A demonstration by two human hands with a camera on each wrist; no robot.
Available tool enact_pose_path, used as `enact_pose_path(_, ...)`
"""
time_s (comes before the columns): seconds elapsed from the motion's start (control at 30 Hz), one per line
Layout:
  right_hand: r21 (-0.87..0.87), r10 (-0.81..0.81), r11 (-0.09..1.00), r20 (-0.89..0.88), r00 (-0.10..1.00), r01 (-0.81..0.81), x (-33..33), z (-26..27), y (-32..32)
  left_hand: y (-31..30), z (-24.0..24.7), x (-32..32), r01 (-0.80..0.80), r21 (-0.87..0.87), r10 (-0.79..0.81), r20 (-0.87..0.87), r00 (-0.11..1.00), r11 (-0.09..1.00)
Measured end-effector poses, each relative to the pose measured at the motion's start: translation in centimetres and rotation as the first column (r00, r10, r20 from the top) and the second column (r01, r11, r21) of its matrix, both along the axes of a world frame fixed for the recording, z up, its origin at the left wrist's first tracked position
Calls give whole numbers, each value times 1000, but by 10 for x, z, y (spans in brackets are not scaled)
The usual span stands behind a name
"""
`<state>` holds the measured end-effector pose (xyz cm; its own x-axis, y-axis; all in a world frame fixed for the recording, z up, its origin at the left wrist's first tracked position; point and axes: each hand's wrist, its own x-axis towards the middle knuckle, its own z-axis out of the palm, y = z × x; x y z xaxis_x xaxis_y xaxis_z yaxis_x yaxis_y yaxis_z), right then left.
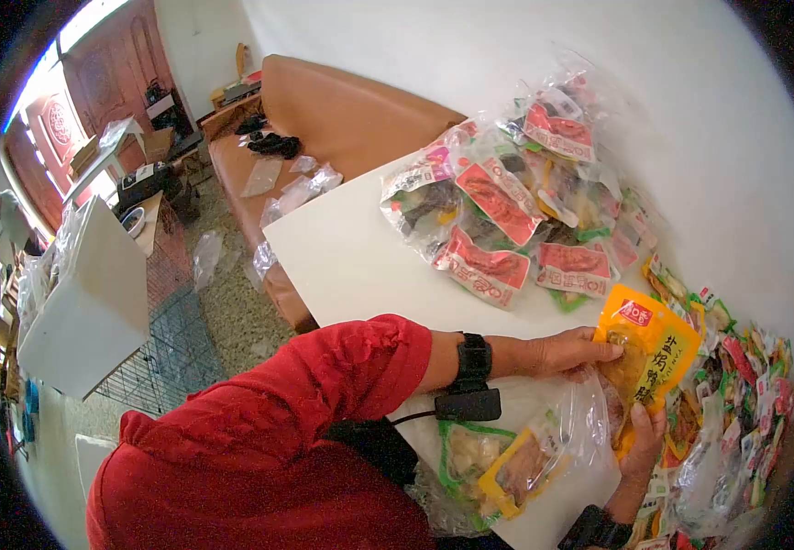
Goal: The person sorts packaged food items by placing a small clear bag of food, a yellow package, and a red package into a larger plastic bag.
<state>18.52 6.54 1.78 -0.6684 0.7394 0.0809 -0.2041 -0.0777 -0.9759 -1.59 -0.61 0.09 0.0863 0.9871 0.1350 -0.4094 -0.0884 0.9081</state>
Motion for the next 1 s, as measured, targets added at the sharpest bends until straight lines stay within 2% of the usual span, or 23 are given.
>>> enact_pose_path(0.33,13,28,1000,22,999,-29,-3,5,-5,-3,4,2,22,64,-23,17,1000,998)
enact_pose_path(0.4,107,56,992,55,997,-62,-1,1,2,-3,4,2,26,73,-31,63,998,997)
enact_pose_path(0.5,31,-6,1000,53,999,4,-1,3,-4,-3,3,2,28,112,-34,49,998,993)
enact_pose_path(0.7,18,-3,1000,29,1000,3,1,-6,3,1,-2,3,-27,70,28,-14,999,997)
enact_pose_path(1.0,10,12,1000,27,1000,-12,1,-1,-1,2,-3,1,-16,46,17,-18,1000,999)
